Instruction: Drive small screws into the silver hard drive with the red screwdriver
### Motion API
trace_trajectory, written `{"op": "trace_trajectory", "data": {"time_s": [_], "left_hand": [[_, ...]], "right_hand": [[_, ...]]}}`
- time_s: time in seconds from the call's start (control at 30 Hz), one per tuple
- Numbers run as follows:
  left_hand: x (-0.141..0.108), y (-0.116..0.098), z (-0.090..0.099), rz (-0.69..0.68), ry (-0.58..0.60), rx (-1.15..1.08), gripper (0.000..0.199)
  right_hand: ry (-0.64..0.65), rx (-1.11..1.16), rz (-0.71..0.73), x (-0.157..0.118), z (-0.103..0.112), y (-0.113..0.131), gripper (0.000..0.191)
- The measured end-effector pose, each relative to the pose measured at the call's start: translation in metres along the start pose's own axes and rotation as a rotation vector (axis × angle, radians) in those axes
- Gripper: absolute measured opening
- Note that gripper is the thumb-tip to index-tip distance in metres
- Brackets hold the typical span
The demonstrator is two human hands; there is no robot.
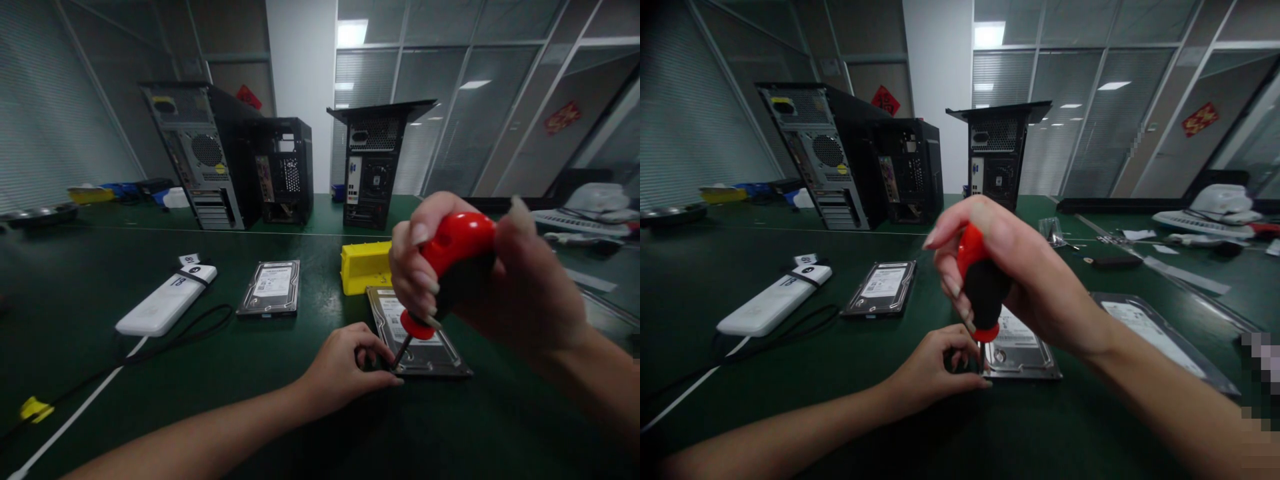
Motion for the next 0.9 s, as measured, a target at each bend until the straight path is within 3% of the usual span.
{"op": "trace_trajectory", "data": {"time_s": [0.1, 0.6, 0.9], "left_hand": [[-0.0002, -0.0003, 0.0, -0.006, -0.004, -0.007, 0.028], [-0.0012, -0.003, 0.0011, -0.003, 0.003, 0.002, 0.028], [-0.0009, 0.0008, 0.0002, -0.008, 0.001, 0.0, 0.028]], "right_hand": [[-0.025, -0.036, -0.008, -0.0033, 0.0002, 0.0032, 0.035], [0.012, 0.092, -0.049, 0.0026, -0.0016, 0.0054, 0.026], [-0.015, 0.044, 0.025, 0.0005, 0.0016, -0.0017, 0.019]]}}
Point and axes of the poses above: each hand's wrist, its own x-axis towards the middle knuckle, its own z-axis out of the back of the hand, y = z × x, the point moved 3 cm from there along x, towards the middle knuckle, and after that the axes turned 8 degrees about -x, right-handed, at the moved point
